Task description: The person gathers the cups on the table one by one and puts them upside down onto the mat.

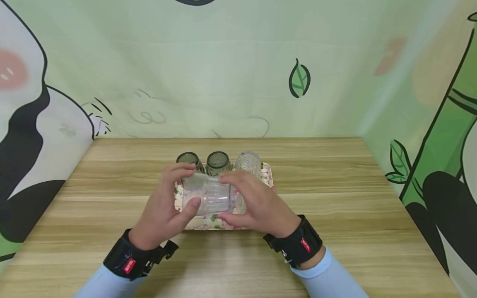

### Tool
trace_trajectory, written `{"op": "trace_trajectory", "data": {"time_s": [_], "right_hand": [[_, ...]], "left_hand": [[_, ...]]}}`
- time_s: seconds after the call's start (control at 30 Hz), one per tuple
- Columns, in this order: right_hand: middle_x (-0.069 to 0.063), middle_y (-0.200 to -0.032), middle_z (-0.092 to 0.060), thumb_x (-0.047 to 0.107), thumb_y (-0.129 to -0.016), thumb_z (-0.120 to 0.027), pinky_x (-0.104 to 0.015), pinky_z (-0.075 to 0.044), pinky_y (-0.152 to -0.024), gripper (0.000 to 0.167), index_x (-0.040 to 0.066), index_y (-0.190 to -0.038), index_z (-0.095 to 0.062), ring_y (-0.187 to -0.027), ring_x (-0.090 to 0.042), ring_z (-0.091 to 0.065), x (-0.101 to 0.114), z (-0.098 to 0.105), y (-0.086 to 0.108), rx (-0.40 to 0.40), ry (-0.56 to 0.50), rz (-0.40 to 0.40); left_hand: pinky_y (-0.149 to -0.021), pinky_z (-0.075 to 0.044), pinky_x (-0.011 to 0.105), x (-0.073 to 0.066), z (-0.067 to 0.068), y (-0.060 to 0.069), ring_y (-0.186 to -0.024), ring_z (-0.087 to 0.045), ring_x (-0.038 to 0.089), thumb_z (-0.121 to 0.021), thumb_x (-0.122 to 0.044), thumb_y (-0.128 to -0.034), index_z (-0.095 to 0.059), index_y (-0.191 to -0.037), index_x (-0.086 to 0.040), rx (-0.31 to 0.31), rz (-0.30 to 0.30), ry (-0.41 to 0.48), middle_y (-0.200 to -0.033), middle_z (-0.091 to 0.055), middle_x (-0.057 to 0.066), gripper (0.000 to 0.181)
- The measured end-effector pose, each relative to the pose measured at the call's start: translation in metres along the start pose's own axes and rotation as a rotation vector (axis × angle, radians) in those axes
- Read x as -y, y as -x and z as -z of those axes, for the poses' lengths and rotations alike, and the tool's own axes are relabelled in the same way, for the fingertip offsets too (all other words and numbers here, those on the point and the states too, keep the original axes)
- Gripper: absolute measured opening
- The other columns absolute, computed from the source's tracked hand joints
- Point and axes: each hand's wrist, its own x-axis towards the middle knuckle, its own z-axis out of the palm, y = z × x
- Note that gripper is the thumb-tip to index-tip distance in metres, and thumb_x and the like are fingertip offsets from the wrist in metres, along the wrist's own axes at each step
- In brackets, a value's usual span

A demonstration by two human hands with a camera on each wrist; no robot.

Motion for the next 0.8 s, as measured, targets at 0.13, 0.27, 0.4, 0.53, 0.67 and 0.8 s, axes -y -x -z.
{"op": "trace_trajectory", "data": {"time_s": [0.13,0.27,0.4,0.53,0.67,0.8], "right_hand": [[-0.014,-0.132,-0.059,0.043,-0.091,-0.071,-0.038,-0.046,-0.107,0.066,-0.001,-0.136,-0.050,-0.123,-0.028,-0.056,0.000,0.001,0.000,0.017,0.015,-0.014],[-0.015,-0.131,-0.059,0.042,-0.089,-0.073,-0.042,-0.048,-0.106,0.066,0.000,-0.136,-0.051,-0.123,-0.028,-0.056,-0.001,0.001,0.000,0.030,0.027,-0.021],[-0.016,-0.132,-0.058,0.041,-0.088,-0.075,-0.042,-0.048,-0.105,0.067,0.001,-0.136,-0.052,-0.124,-0.028,-0.056,-0.001,0.000,0.000,0.033,0.035,-0.020],[-0.015,-0.133,-0.058,0.042,-0.088,-0.075,-0.040,-0.048,-0.106,0.067,0.002,-0.136,-0.053,-0.124,-0.028,-0.055,-0.001,0.001,0.000,0.031,0.051,-0.021],[-0.012,-0.135,-0.058,0.045,-0.089,-0.073,-0.034,-0.045,-0.108,0.067,0.003,-0.137,-0.054,-0.126,-0.025,-0.054,-0.001,0.002,0.000,0.041,0.061,-0.032],[-0.012,-0.136,-0.057,0.045,-0.089,-0.073,-0.032,-0.045,-0.108,0.067,0.004,-0.139,-0.054,-0.127,-0.025,-0.053,-0.001,0.002,0.000,0.043,0.063,-0.037]], "left_hand": [[-0.103,-0.046,0.040,-0.003,0.006,-0.001,-0.122,-0.051,0.030,-0.044,-0.047,-0.1016,-0.049,-0.124,0.003,-0.026,-0.010,-0.008,-0.131,-0.052,0.018,0.055],[-0.100,-0.047,0.040,-0.002,0.008,-0.002,-0.117,-0.053,0.030,-0.044,-0.044,-0.1027,-0.052,-0.121,0.003,-0.042,-0.049,-0.009,-0.125,-0.055,0.017,0.051],[-0.096,-0.048,0.040,0.000,0.012,-0.003,-0.112,-0.055,0.029,-0.044,-0.042,-0.1031,-0.056,-0.117,0.002,-0.040,-0.069,-0.015,-0.119,-0.058,0.016,0.047],[-0.098,-0.047,0.040,0.002,0.018,-0.003,-0.114,-0.055,0.030,-0.042,-0.044,-0.1038,-0.060,-0.112,-0.001,-0.046,-0.049,-0.009,-0.119,-0.059,0.016,0.048],[-0.100,-0.044,0.039,0.004,0.023,-0.004,-0.116,-0.053,0.032,-0.042,-0.043,-0.1046,-0.062,-0.109,-0.001,-0.088,-0.060,-0.010,-0.119,-0.059,0.017,0.047],[-0.099,-0.043,0.038,0.006,0.023,-0.006,-0.112,-0.054,0.034,-0.044,-0.038,-0.1049,-0.062,-0.108,0.002,-0.137,-0.109,-0.022,-0.117,-0.059,0.020,0.044]]}}
